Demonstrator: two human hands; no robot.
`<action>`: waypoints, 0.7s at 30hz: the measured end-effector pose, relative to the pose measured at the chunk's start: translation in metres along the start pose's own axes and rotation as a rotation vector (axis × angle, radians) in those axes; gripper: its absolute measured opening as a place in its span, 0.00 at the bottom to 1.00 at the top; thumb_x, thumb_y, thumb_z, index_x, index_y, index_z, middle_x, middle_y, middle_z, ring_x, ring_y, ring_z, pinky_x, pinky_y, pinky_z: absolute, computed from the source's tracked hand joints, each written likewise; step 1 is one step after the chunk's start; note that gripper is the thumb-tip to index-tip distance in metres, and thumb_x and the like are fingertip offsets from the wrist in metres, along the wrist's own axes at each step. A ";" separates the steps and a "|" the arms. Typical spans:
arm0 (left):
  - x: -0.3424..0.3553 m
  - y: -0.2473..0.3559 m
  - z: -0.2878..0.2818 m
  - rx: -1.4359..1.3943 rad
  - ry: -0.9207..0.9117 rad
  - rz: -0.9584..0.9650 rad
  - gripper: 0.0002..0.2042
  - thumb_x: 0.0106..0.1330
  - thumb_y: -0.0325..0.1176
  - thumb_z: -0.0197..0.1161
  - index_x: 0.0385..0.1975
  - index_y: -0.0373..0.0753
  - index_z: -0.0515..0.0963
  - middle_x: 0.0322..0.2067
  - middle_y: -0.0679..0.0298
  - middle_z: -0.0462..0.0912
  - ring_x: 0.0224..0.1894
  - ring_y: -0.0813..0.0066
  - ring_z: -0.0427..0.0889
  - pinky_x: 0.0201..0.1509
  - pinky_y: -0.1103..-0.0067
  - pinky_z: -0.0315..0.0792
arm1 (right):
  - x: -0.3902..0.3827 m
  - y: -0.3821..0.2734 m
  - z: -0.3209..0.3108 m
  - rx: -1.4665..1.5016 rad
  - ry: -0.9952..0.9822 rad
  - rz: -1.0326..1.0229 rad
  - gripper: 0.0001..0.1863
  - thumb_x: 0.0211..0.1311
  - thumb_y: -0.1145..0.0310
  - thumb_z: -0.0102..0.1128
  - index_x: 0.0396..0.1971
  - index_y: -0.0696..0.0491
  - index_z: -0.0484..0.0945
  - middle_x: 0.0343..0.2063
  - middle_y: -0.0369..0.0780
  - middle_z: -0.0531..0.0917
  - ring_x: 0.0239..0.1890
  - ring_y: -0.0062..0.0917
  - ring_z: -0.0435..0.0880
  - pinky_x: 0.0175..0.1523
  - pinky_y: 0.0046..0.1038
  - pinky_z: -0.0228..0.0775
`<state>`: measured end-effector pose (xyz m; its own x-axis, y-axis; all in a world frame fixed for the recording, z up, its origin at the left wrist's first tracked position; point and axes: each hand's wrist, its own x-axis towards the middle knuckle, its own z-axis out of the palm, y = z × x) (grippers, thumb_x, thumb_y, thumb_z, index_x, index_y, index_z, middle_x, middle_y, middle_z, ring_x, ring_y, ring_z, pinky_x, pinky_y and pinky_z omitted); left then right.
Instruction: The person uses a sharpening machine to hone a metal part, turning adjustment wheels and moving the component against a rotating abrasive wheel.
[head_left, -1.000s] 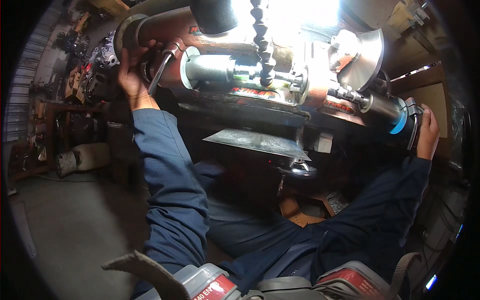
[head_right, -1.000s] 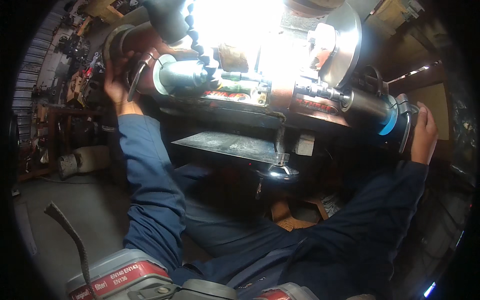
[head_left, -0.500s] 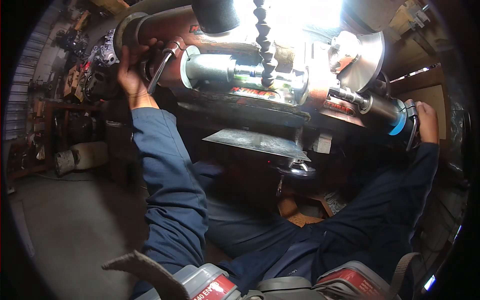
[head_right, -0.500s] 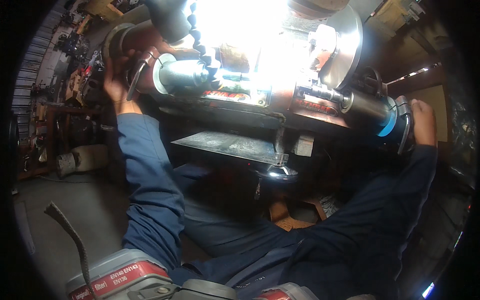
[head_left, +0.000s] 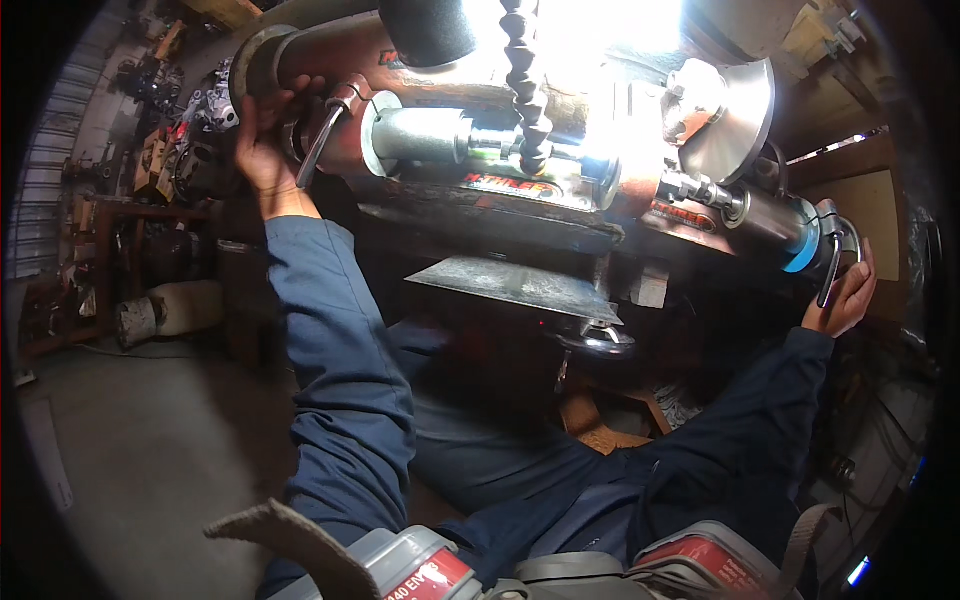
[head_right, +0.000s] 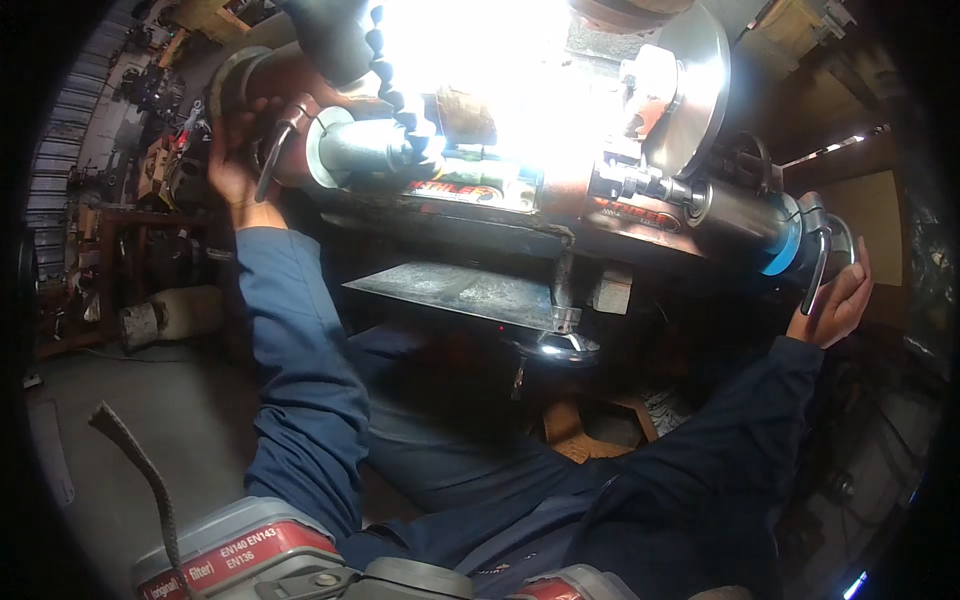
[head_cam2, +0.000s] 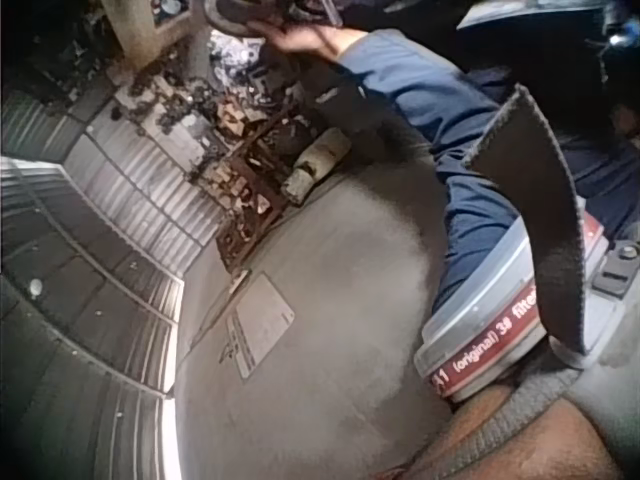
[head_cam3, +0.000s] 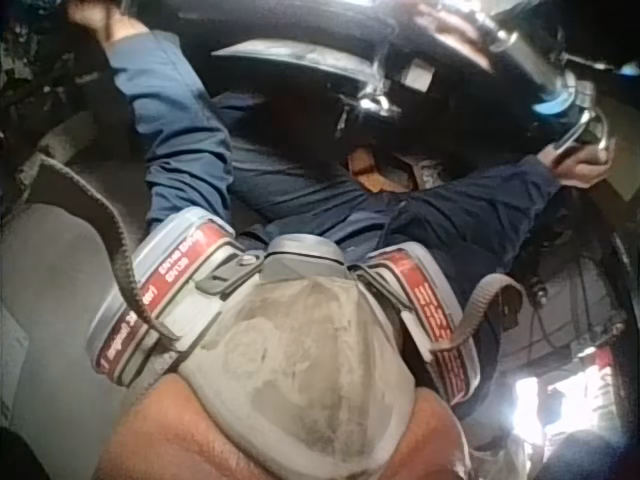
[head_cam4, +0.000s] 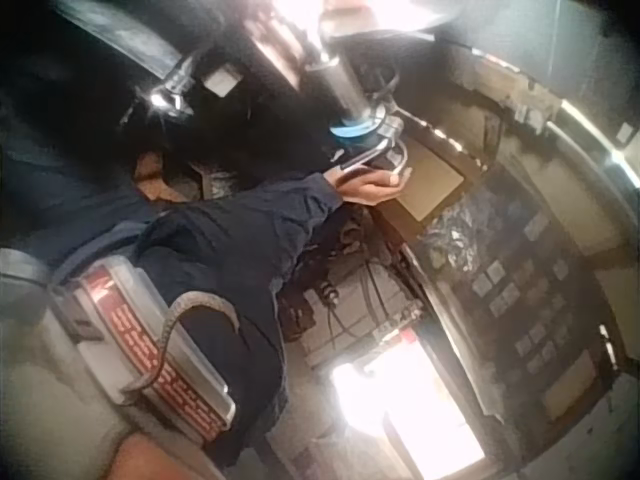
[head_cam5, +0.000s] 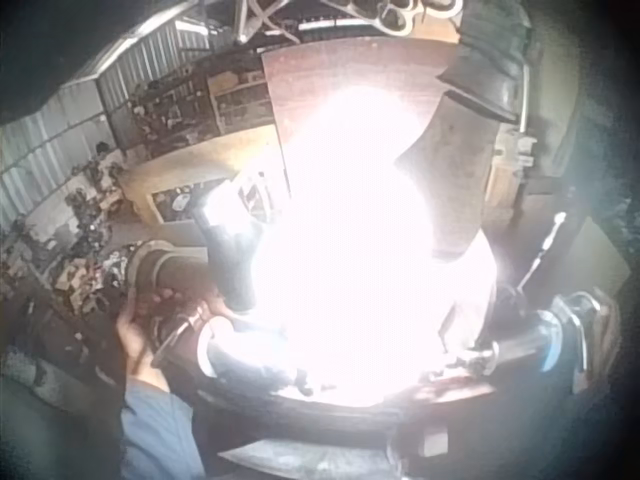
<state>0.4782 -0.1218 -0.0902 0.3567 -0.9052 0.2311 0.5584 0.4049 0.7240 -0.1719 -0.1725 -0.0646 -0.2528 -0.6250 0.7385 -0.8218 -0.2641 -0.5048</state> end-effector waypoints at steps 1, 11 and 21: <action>0.000 0.003 0.002 0.004 0.000 0.004 0.27 0.72 0.48 0.40 0.36 0.27 0.79 0.46 0.41 0.78 0.54 0.43 0.74 0.60 0.58 0.67 | 0.000 0.000 0.001 0.028 0.014 -0.017 0.22 0.74 0.58 0.38 0.50 0.60 0.75 0.49 0.45 0.80 0.50 0.30 0.78 0.55 0.28 0.68; -0.002 0.020 -0.001 0.246 0.212 0.210 0.27 0.71 0.51 0.38 0.34 0.31 0.78 0.44 0.46 0.79 0.56 0.40 0.72 0.58 0.54 0.66 | -0.011 0.013 0.002 0.045 0.083 -0.116 0.21 0.73 0.61 0.40 0.51 0.62 0.73 0.47 0.47 0.78 0.49 0.29 0.77 0.55 0.28 0.67; -0.005 0.011 0.020 0.419 0.209 0.290 0.26 0.72 0.48 0.41 0.29 0.29 0.77 0.39 0.44 0.80 0.51 0.41 0.76 0.58 0.57 0.67 | -0.017 0.019 0.008 0.114 0.150 -0.085 0.24 0.75 0.57 0.36 0.49 0.64 0.72 0.48 0.48 0.78 0.46 0.31 0.79 0.52 0.30 0.70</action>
<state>0.4674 -0.1152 -0.0710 0.6165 -0.7021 0.3563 0.0846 0.5089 0.8567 -0.1792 -0.1732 -0.0901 -0.2654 -0.4828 0.8346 -0.7826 -0.3977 -0.4789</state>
